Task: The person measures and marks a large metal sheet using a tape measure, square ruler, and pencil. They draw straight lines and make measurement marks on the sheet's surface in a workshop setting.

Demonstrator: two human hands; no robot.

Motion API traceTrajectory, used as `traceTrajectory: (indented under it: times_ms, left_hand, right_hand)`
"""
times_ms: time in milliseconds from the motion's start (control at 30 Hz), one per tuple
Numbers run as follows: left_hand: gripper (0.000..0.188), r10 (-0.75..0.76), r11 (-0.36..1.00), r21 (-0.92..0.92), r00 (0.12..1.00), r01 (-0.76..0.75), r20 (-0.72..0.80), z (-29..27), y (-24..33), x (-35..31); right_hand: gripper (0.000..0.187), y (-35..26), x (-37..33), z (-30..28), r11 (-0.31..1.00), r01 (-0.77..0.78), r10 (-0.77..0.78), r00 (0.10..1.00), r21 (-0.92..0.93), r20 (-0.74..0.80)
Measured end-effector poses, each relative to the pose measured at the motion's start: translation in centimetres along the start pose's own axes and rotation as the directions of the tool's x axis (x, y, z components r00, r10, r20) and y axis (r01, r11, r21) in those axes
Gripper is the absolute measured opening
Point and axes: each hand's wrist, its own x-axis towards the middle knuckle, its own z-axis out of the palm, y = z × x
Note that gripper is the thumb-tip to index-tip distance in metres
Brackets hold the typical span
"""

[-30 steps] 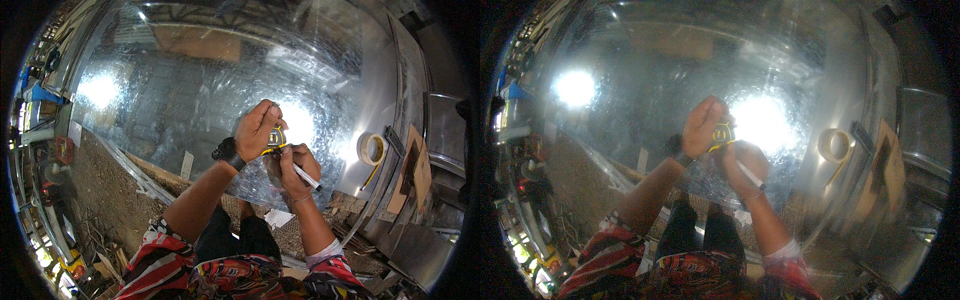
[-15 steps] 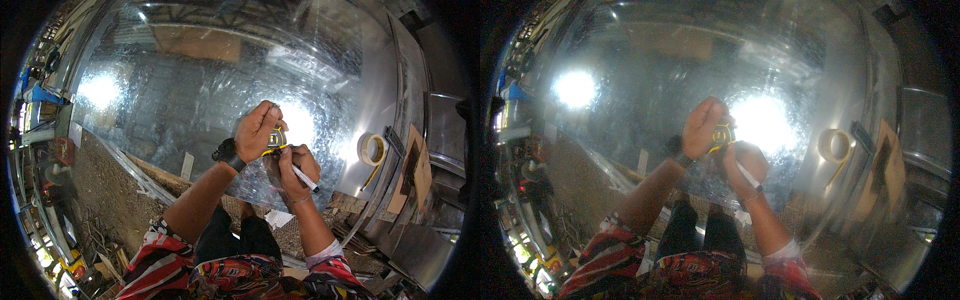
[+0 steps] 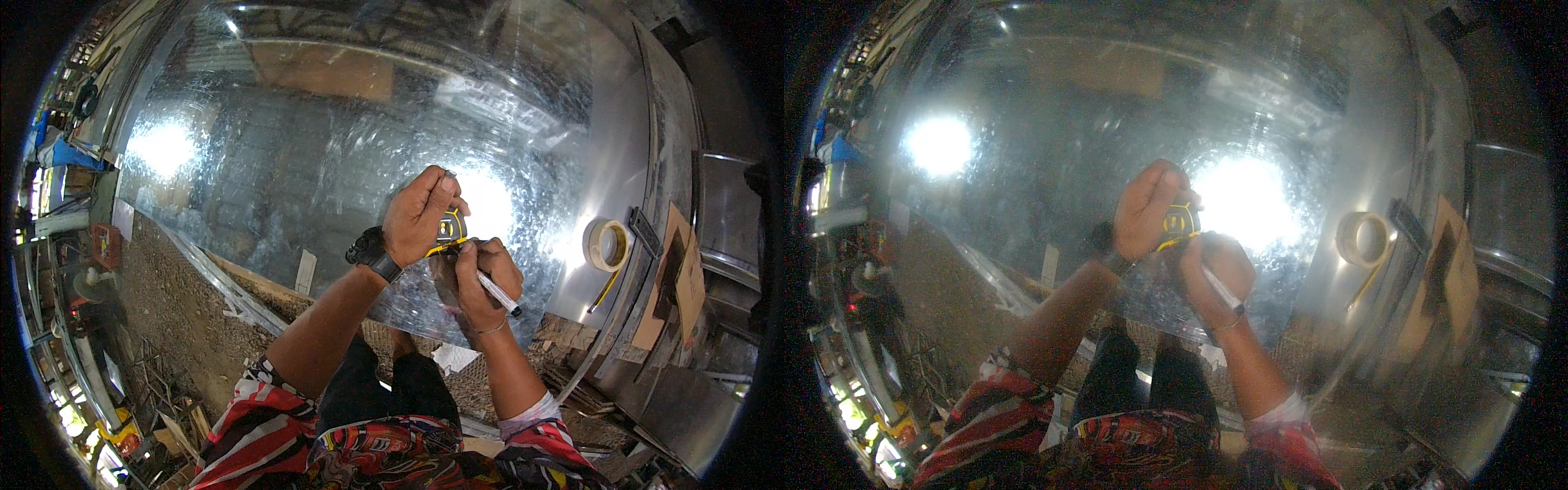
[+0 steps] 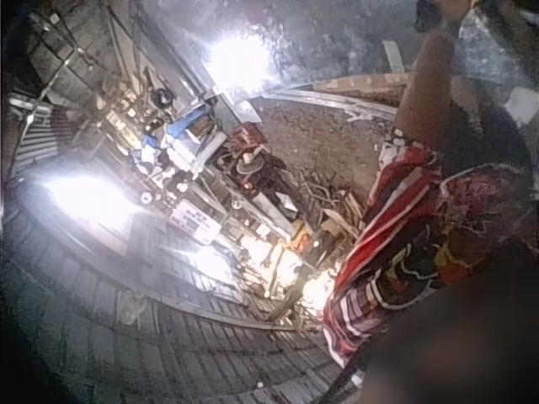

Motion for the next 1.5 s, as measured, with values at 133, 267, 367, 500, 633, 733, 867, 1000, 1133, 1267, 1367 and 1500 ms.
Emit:
traceTrajectory:
  times_ms: [133,267,367,500,633,733,867,1000,1133,1267,1367,1500]
  left_hand:
    - [0.039,-0.002,1.000,-0.012,1.000,0.002,0.003,0.0,-0.3,0.0]
    - [0.039,-0.013,1.000,-0.018,1.000,0.013,0.001,0.0,-0.3,0.0]
    - [0.039,-0.012,1.000,-0.011,1.000,0.012,0.014,-0.1,-0.3,0.0]
    - [0.039,-0.026,1.000,-0.011,1.000,0.026,0.001,0.0,-0.2,0.0]
    - [0.038,-0.020,1.000,-0.007,1.000,0.020,0.007,0.0,0.1,0.0]
    - [0.038,-0.010,1.000,-0.002,1.000,0.010,0.003,0.0,-0.1,0.0]
    - [0.038,0.004,1.000,0.009,1.000,-0.004,-0.004,0.0,0.1,0.0]
    - [0.038,0.025,0.997,0.069,1.000,-0.025,-0.004,0.0,0.8,-0.1]
    - [0.036,0.010,0.999,0.043,1.000,-0.010,0.002,0.0,1.0,-0.2]
    - [0.033,0.038,0.996,0.082,0.999,-0.035,-0.026,0.1,0.2,-0.2]
    - [0.032,0.206,0.968,0.179,0.964,-0.175,-0.168,0.0,-0.1,0.0]
    - [0.030,0.159,0.971,0.229,0.905,-0.071,-0.394,-1.0,1.8,-2.1]
  right_hand:
    - [0.037,0.0,-0.1,0.0,0.999,-0.030,0.030,0.999,0.022,-0.016]
    - [0.037,0.2,-0.2,0.2,0.999,-0.038,0.038,0.999,-0.006,-0.008]
    - [0.037,0.5,-0.2,0.3,1.000,-0.010,0.010,1.000,0.004,-0.011]
    - [0.036,0.3,-0.3,0.2,1.000,-0.005,0.006,0.999,0.024,-0.037]
    - [0.023,0.9,-0.1,0.9,0.962,0.262,-0.236,0.940,0.078,-0.247]
    - [0.023,0.9,-0.1,1.2,0.965,0.254,-0.228,0.938,0.070,-0.260]
    - [0.023,0.9,-0.1,1.1,0.957,0.286,-0.265,0.932,0.049,-0.248]
    - [0.024,1.0,0.0,1.2,0.958,0.287,-0.278,0.926,0.000,-0.254]
    - [0.020,0.7,-0.2,0.8,0.969,0.246,-0.239,0.951,0.014,-0.196]
    - [0.019,0.7,-1.4,-0.1,0.815,0.033,0.061,0.988,0.579,-0.143]
    - [0.034,-0.3,-1.7,-1.9,0.714,-0.023,0.051,0.999,0.699,-0.019]
    - [0.061,-0.3,0.0,-3.5,0.939,0.121,-0.170,0.977,0.320,0.130]
